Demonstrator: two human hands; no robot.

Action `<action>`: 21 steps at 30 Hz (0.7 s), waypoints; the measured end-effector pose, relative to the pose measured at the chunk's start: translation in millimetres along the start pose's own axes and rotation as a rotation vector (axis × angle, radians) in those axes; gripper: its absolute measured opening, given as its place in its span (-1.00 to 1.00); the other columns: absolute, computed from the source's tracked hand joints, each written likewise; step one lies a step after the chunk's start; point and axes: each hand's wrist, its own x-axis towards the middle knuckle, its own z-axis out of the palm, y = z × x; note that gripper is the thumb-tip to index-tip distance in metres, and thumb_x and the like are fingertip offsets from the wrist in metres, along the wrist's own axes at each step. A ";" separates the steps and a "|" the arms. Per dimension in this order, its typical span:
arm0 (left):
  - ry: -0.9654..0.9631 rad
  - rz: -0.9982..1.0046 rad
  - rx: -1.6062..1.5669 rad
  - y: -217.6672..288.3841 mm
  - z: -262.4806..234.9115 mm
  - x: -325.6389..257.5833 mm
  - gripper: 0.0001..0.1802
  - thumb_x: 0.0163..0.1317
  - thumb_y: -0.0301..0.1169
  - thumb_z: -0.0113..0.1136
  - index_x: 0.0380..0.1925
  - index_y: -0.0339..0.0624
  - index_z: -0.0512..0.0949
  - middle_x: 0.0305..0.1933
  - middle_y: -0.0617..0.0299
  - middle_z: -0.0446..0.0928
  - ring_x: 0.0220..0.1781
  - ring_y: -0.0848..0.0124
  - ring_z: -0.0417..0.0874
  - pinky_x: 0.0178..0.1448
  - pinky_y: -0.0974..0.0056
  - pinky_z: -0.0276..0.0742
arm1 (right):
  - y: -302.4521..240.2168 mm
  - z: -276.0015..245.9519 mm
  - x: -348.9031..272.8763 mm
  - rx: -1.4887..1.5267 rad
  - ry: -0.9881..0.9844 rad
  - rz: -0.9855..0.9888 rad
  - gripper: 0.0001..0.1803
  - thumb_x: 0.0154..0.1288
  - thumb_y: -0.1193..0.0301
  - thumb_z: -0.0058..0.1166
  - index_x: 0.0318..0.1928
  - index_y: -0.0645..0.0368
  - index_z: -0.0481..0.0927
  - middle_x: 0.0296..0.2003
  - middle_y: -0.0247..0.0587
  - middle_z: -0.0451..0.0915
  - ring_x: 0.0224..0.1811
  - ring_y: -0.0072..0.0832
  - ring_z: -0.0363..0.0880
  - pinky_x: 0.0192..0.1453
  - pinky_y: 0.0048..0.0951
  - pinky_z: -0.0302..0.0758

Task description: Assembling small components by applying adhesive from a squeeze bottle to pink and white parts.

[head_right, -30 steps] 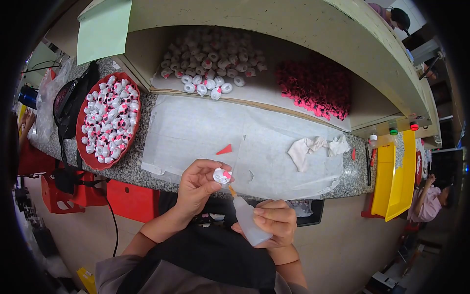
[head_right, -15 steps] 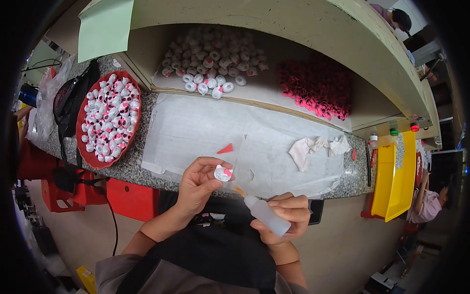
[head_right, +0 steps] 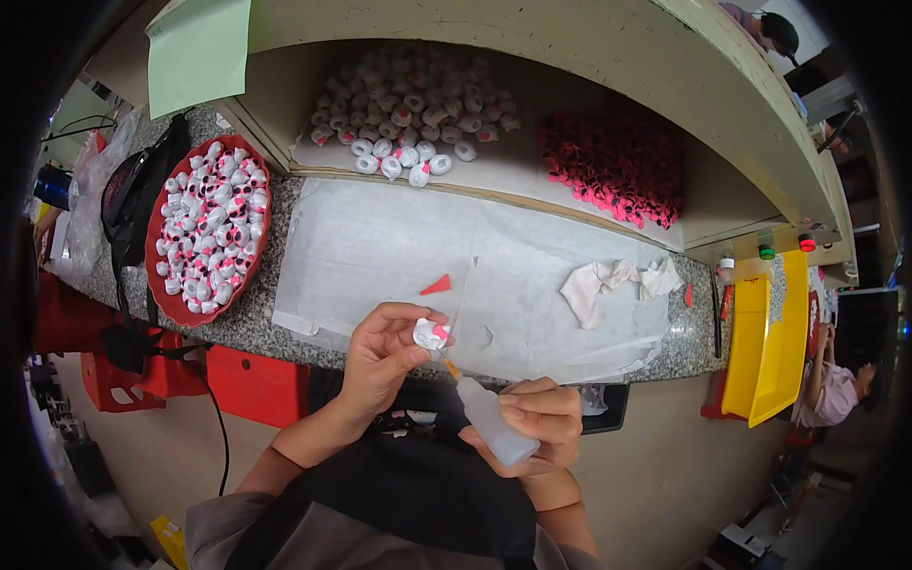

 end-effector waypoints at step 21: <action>0.003 -0.010 0.004 -0.1 -0.5 0.4 -0.66 0.01 -0.61 0.09 -0.15 -0.29 0.32 -0.10 0.06 0.40 -0.08 0.35 0.48 0.04 0.24 0.40 | 3.9 -1.0 2.5 -0.001 -0.057 -0.104 -0.53 -0.25 0.43 0.34 -0.35 0.16 0.30 -0.42 -0.25 0.31 -0.57 -0.53 0.33 -0.48 -0.57 0.39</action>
